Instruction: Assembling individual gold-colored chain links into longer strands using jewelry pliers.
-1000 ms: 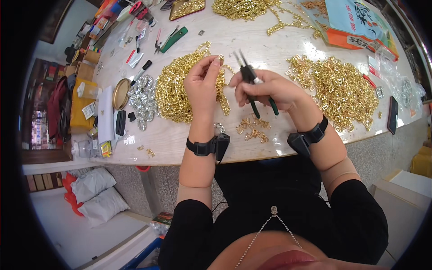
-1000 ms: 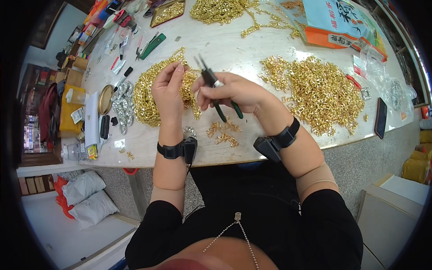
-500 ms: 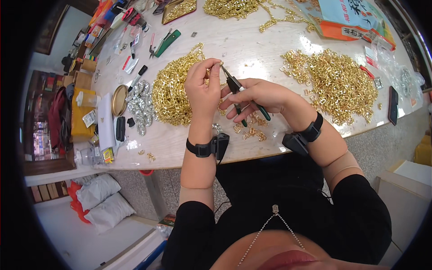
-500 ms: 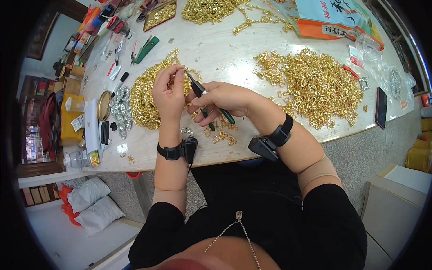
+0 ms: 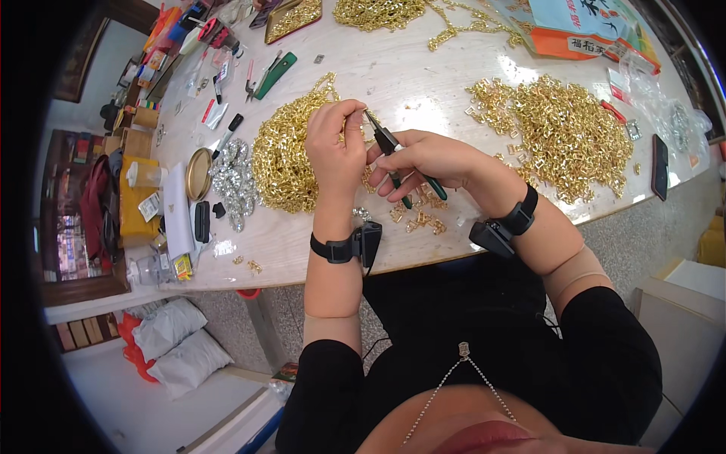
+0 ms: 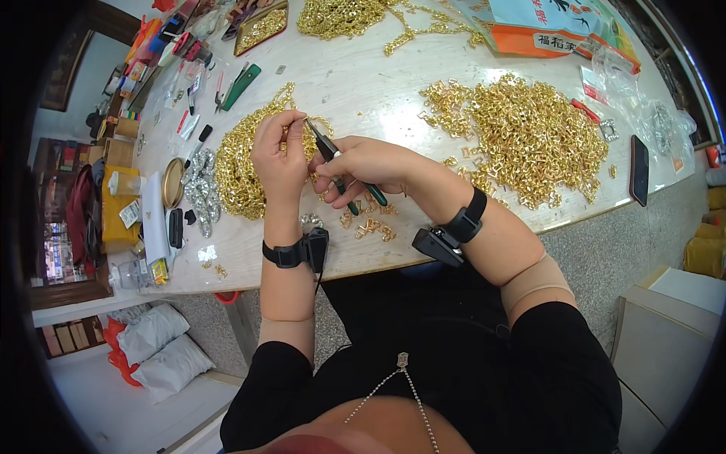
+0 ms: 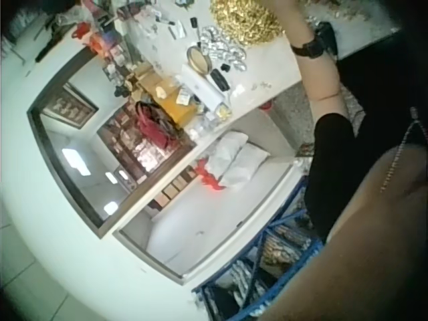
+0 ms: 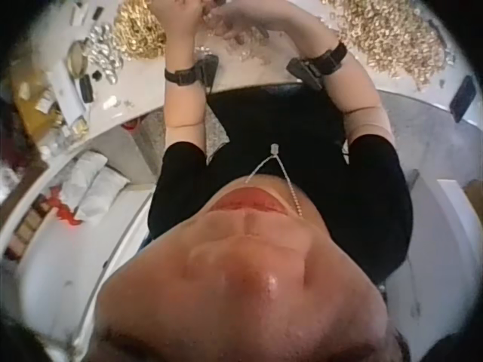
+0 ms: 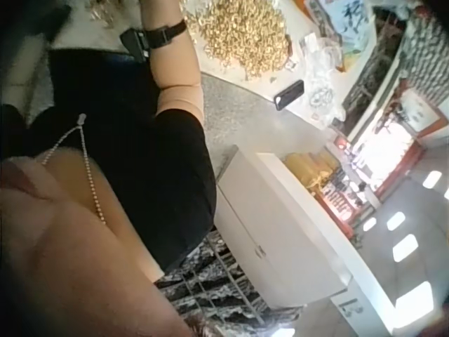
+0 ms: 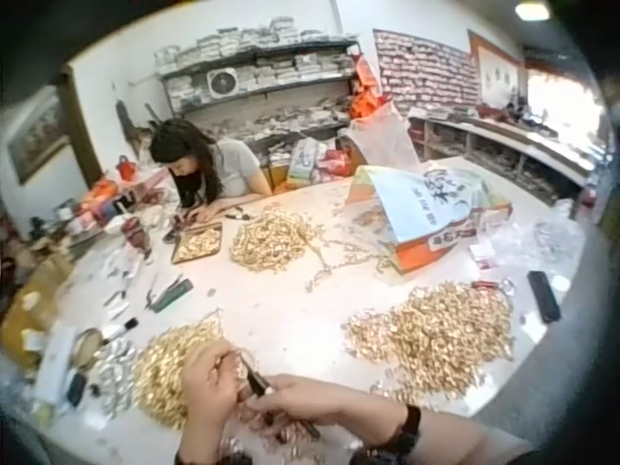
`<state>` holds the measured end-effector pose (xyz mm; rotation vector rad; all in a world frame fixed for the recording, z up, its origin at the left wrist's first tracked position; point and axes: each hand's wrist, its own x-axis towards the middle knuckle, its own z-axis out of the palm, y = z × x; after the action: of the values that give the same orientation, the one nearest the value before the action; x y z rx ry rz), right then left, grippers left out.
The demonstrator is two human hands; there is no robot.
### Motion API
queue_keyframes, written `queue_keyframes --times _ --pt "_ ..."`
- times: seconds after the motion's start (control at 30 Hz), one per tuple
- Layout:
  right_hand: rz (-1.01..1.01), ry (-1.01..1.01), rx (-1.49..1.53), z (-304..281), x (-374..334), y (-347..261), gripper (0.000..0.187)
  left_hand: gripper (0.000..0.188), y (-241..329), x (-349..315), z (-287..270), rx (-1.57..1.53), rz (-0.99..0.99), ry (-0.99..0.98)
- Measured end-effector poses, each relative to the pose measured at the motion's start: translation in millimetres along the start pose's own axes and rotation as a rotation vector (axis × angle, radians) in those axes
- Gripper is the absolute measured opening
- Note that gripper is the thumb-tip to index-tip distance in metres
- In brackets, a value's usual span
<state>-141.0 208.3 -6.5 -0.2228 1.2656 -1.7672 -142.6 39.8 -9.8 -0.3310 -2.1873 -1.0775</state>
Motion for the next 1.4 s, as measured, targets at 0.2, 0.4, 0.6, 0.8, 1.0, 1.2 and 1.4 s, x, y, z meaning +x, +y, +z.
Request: queue_keyframes --times 0.2,0.4,0.6,0.8,1.0,1.2,1.4 --pt "0.010 0.017 -0.004 -0.2 -2.0 -2.4 0.034 0.003 -7.5 0.6 -0.2 0.073 0.131 -0.009" --pt "-0.004 -0.006 -0.145 -2.8 -4.8 -9.0 0.032 0.004 -7.6 -3.3 2.6 -0.025 0.018 -0.011" --pt "0.004 -0.012 -0.077 0.8 -7.5 -9.3 0.031 0.006 -2.1 -4.9 0.7 -0.161 -0.185 -0.033" --pt "-0.109 0.043 -0.186 -13.4 -22.2 -22.1 0.028 0.008 -8.3 -1.1 -1.1 -0.674 -0.436 0.013" --pt "-0.320 0.328 -0.279 -23.3 -13.0 -24.9 0.025 0.008 -7.0 -5.9 0.1 -1.003 -0.534 -0.174" --pt "-0.317 0.341 -0.394 -31.1 -22.9 -31.6 0.024 0.008 -0.8 -10.1 11.2 -0.779 -0.522 -0.234" --pt "-0.341 0.688 -0.798 -60.7 -73.4 -56.0 0.022 0.008 -0.6 -8.5 11.2 -0.752 -0.499 -0.222"
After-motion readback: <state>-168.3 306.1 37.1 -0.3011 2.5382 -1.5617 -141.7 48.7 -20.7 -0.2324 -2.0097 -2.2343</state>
